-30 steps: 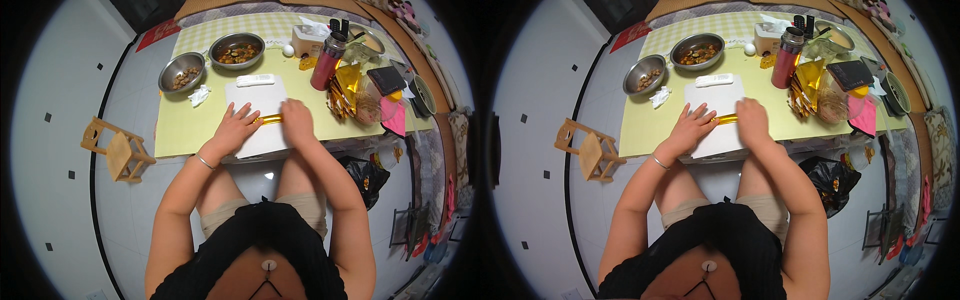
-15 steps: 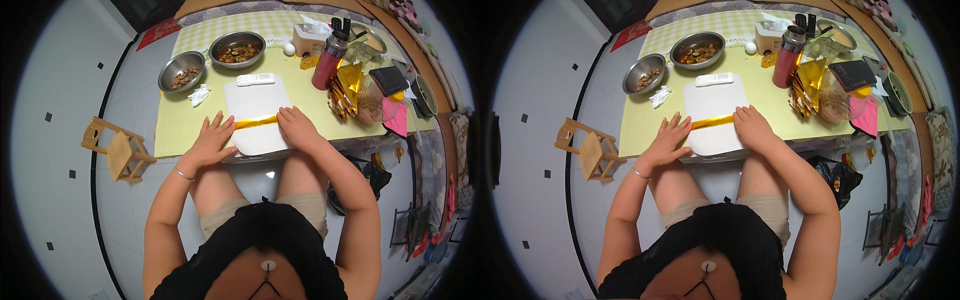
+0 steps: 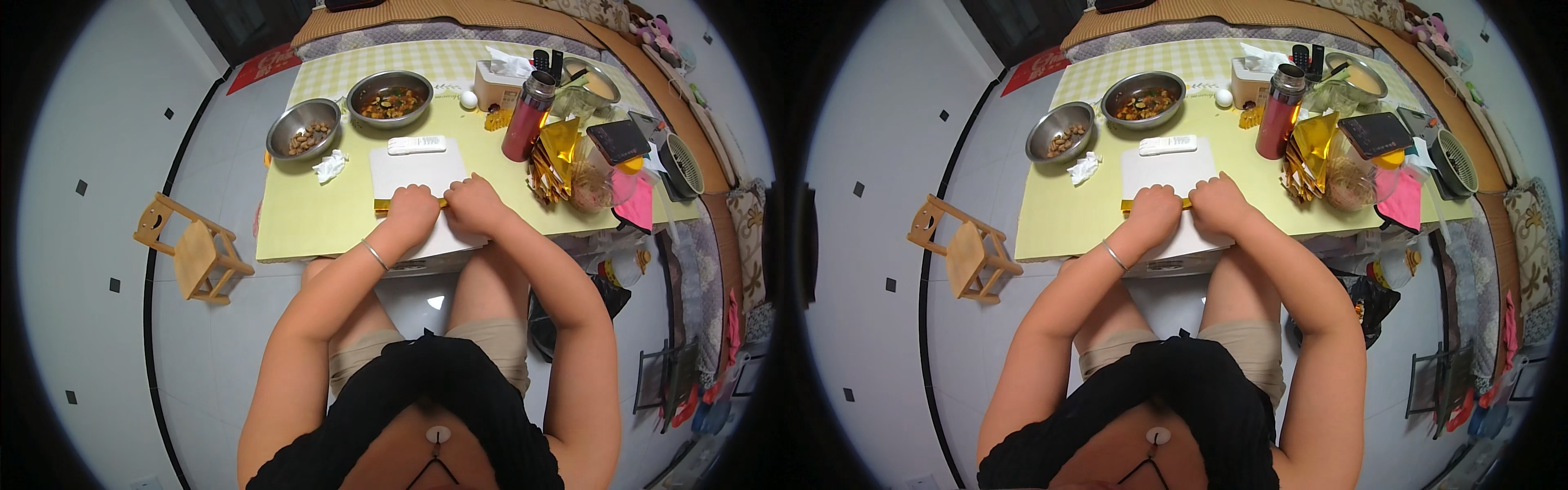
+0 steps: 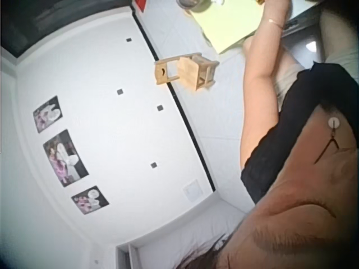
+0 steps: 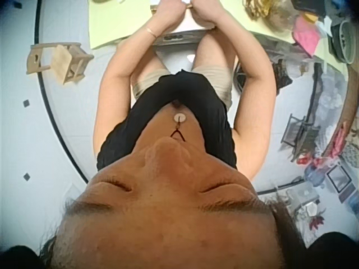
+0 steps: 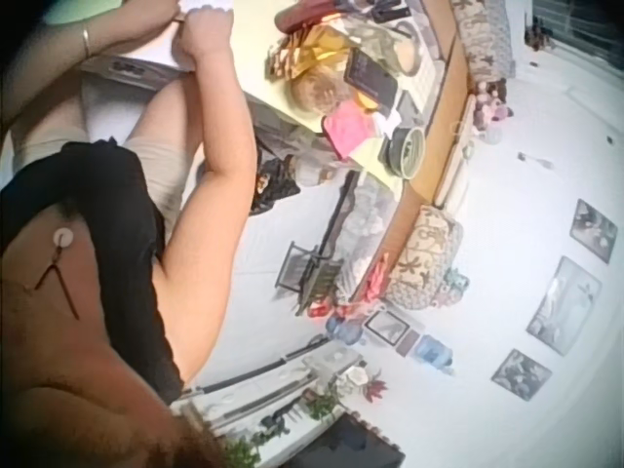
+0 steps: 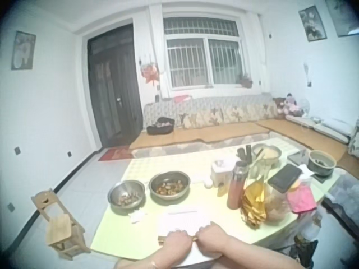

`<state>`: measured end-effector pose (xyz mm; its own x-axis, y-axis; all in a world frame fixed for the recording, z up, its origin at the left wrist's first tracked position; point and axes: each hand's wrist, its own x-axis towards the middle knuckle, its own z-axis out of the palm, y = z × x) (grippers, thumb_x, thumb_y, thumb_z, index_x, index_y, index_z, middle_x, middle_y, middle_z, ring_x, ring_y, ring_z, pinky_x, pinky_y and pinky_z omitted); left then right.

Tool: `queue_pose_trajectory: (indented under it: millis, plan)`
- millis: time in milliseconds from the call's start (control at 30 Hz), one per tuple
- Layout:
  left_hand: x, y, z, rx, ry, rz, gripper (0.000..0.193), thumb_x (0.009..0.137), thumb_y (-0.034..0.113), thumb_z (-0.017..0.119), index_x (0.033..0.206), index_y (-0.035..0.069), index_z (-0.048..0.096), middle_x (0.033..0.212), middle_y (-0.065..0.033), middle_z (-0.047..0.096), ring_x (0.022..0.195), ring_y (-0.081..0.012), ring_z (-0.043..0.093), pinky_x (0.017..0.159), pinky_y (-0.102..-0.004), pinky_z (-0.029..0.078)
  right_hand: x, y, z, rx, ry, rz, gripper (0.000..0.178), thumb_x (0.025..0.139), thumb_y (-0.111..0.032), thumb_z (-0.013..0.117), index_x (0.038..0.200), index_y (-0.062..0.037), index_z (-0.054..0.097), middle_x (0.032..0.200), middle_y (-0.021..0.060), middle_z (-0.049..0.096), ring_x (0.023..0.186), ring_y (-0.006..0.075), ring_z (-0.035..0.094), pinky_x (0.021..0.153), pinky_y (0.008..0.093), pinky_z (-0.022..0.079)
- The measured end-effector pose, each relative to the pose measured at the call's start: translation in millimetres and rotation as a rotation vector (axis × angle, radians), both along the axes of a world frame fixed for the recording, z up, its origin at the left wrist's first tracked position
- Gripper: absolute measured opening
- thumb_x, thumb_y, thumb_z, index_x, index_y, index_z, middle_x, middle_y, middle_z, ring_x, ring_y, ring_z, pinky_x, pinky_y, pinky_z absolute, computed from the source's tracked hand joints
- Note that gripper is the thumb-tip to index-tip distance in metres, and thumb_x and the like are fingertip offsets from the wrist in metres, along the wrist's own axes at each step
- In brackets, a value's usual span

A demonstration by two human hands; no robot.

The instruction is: The person sits on the floor and folds multiple sheets of gold-colored paper into triangular shapes using a white rectangular board as a guide. They repeatedly fold the paper in half and then fold the corners to create a pointed shape, stacking the finished items on the table.

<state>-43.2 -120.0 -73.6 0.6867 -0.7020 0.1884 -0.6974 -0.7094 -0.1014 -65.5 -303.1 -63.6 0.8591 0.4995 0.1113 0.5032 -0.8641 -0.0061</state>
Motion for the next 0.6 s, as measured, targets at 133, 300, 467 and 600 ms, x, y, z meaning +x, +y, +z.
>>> queue_pose_trajectory:
  millis: [133,300,467,600]
  plan:
    - [1,2,10,-0.009,0.093,0.041,0.013,0.082,0.015,0.063,0.079,0.009,0.074,0.082,-0.0122,0.069,0.078,-0.0299,0.070,0.068,-0.0439,0.056,-7,4,-2,0.079,-0.054,0.002,0.016,0.084,-0.023,0.063,0.087,-0.0076,0.069,0.087,0.0155,0.070,0.083,0.0357,0.069,0.093,0.0528,0.049]
    - [-2,-4,23,-0.022,0.121,0.021,0.015,0.083,0.017,0.062,0.080,0.009,0.075,0.079,-0.0130,0.070,0.072,-0.0303,0.070,0.065,-0.0434,0.057,4,1,-23,0.044,-0.142,0.002,0.013,0.085,-0.020,0.059,0.085,-0.0103,0.068,0.087,0.0123,0.071,0.085,0.0315,0.070,0.097,0.0529,0.048]
    - [-1,5,-4,0.036,0.042,0.090,0.014,0.082,0.013,0.061,0.078,0.010,0.074,0.077,-0.0127,0.070,0.071,-0.0303,0.070,0.064,-0.0425,0.057,3,-7,-28,0.014,-0.254,-0.021,0.013,0.085,-0.017,0.057,0.082,-0.0107,0.069,0.084,0.0100,0.070,0.089,0.0284,0.068,0.106,0.0519,0.045]
    - [-7,31,16,-0.143,0.028,0.075,0.011,0.082,0.011,0.061,0.083,0.010,0.072,0.083,-0.0105,0.071,0.080,-0.0314,0.071,0.067,-0.0394,0.058,-16,-46,-25,0.553,-0.227,-0.156,0.048,0.079,-0.016,0.073,0.125,-0.0058,0.064,0.125,0.0149,0.067,0.121,0.0343,0.060,0.114,0.0507,0.039]
